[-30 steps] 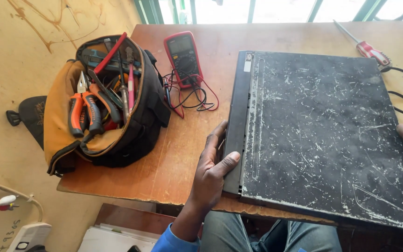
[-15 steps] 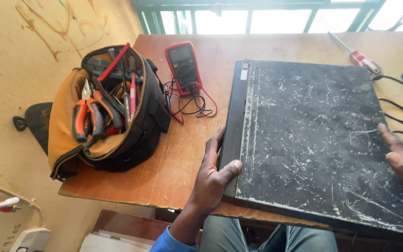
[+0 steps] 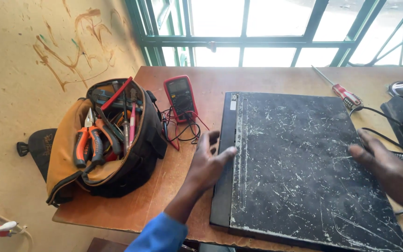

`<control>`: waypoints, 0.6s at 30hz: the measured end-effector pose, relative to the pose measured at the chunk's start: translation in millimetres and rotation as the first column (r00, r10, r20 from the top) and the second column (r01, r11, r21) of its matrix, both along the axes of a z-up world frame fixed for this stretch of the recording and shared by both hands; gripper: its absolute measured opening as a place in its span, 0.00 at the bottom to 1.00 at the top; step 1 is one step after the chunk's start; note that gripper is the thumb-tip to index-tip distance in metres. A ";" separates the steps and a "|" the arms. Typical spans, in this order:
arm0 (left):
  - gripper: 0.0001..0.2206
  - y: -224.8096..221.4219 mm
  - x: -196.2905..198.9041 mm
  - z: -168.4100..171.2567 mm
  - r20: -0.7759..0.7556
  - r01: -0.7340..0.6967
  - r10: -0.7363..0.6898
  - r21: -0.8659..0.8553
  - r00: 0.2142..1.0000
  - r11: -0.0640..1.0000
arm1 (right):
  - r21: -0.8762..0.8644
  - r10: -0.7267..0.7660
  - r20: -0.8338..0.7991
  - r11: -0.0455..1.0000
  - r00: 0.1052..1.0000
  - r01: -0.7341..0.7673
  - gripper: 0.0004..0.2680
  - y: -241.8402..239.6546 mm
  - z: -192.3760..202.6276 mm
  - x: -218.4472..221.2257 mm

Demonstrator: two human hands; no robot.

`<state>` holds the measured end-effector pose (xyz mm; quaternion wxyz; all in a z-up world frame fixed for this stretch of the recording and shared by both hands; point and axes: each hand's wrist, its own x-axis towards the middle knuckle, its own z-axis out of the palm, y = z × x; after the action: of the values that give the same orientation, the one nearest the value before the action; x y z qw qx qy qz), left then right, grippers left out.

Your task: Testing internal components of an electronic device with a multimeter and then reassembling the metal casing cover.

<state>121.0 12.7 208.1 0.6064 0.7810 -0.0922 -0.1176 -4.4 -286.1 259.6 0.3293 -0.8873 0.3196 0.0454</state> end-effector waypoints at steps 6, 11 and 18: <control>0.38 -60.7 108.4 11.5 0.014 0.004 -0.003 -0.036 1.000 0.999 | 0.057 -0.070 0.144 0.996 0.987 0.062 0.32 -12.7 21.4 82.4; 0.30 -79.5 155.9 0.0 -0.123 0.033 -0.059 -0.197 0.991 0.980 | 0.079 -0.069 0.187 0.995 0.980 0.055 0.31 -25.3 19.6 111.6; 0.23 -84.2 167.8 -11.1 -0.163 -0.040 -0.012 -0.312 0.987 0.949 | 0.370 -0.238 0.320 0.923 0.917 0.110 0.18 -60.9 -12.1 126.3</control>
<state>288.8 -71.5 197.0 0.7293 0.6629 -0.0545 -0.1604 121.8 -347.0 247.5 0.5348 -0.7766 0.3200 -0.0920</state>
